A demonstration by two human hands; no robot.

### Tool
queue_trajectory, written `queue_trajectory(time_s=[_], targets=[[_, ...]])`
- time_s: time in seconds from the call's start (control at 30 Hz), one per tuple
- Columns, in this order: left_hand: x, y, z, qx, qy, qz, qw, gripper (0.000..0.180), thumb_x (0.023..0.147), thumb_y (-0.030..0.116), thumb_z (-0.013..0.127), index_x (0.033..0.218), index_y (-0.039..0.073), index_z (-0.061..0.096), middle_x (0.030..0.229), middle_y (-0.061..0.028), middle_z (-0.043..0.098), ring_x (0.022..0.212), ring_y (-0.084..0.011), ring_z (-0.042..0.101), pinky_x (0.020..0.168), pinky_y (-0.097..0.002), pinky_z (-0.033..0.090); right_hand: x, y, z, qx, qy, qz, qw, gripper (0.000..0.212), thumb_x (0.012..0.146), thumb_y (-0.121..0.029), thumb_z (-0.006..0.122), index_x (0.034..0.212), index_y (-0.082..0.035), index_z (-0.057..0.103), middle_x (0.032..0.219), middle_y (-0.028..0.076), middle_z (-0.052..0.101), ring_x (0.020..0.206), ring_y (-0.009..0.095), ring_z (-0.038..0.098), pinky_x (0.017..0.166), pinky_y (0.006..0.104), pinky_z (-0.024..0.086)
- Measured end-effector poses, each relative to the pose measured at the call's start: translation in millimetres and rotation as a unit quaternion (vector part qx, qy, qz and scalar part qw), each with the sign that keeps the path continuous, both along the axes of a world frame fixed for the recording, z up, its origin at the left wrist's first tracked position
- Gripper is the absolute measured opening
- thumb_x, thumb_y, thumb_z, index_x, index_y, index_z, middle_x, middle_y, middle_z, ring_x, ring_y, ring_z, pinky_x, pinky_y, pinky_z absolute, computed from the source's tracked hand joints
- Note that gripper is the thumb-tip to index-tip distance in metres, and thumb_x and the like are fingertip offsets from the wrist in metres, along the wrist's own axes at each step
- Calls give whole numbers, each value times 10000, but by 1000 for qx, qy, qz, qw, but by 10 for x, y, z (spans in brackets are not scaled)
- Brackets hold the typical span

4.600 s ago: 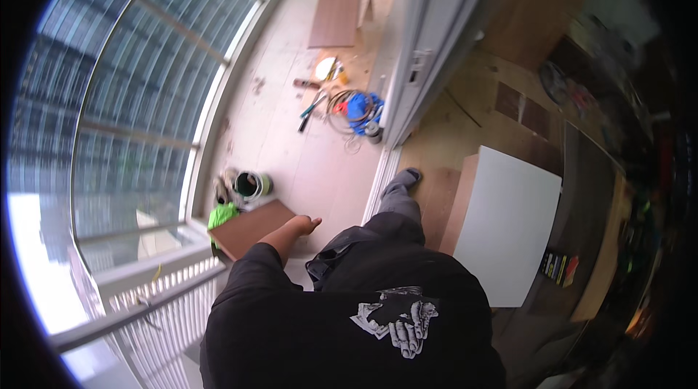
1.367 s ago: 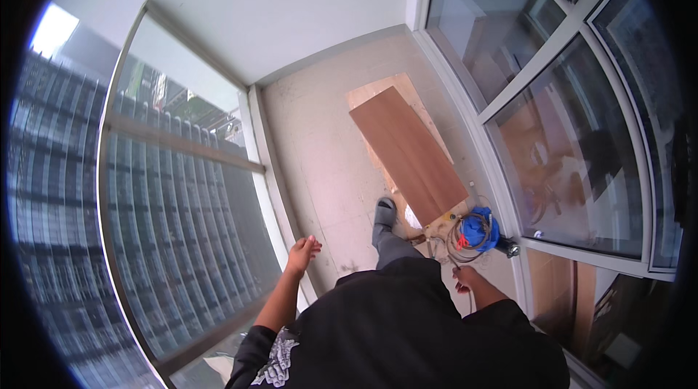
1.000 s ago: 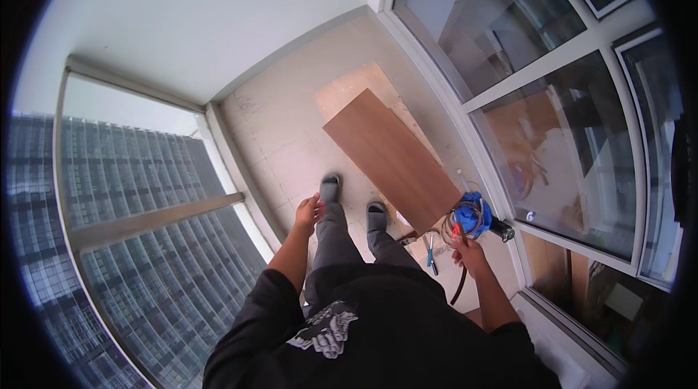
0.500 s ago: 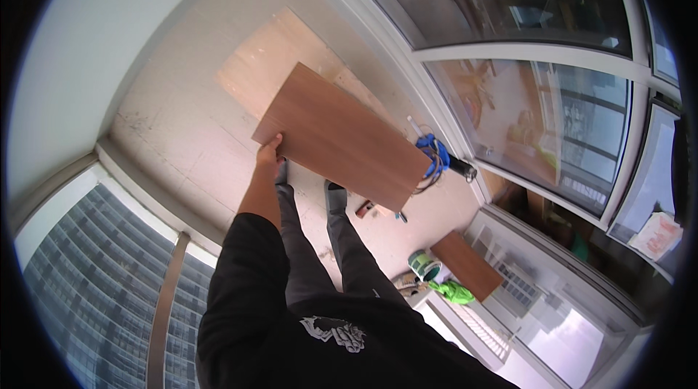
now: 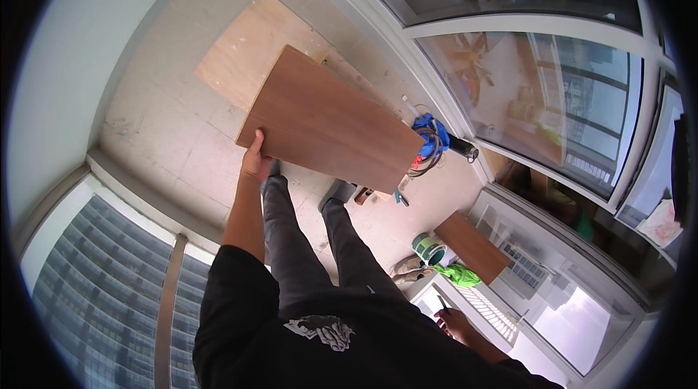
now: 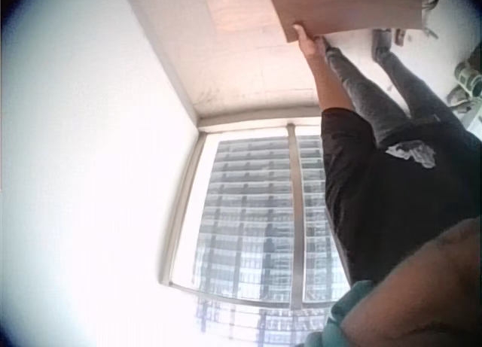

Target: The person holds a wooden plank and uses a hammer to drive nails into it. They then use a utility knife to score the plank along a straight line.

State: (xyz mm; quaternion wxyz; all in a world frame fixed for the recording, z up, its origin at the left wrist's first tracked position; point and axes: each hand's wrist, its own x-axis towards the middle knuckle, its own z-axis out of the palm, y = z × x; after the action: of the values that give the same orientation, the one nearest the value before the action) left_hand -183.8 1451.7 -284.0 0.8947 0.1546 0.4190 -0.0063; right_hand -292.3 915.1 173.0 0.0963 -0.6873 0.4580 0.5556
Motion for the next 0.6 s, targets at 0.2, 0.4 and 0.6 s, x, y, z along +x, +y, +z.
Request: queue_trajectory(time_s=[0.2, 0.4, 0.6], targets=[[282, -865, 1205, 187, -42, 56, 980, 548, 903, 354, 736, 1322, 56, 547, 1268, -48, 598, 1162, -171, 550, 964, -351, 451, 106, -694, -387, 71, -62, 11, 996, 310, 1032, -297, 475, 1084, -57, 663, 804, 64, 663, 556, 134, 576, 501, 281, 470], [542, -2244, 2888, 368, -50, -148, 917, 206, 855, 156, 795, 973, 2, 724, 833, 17, 663, 769, -76, 594, 694, -247, 490, 4, -1555, -547, 136, -148, 46, 978, 272, 1021, -310, 510, 1038, -77, 648, 752, 44, 636, 519, 125, 540, 487, 272, 459], [834, -3159, 4141, 322, -180, -218, 903, 299, 915, 185, 740, 1115, -30, 689, 885, -25, 700, 827, -63, 616, 742, -241, 519, 76, -2069, -506, 144, -230, 49, 961, 299, 1016, -305, 511, 1014, -31, 631, 727, 78, 621, 485, 157, 529, 423, 297, 433]])
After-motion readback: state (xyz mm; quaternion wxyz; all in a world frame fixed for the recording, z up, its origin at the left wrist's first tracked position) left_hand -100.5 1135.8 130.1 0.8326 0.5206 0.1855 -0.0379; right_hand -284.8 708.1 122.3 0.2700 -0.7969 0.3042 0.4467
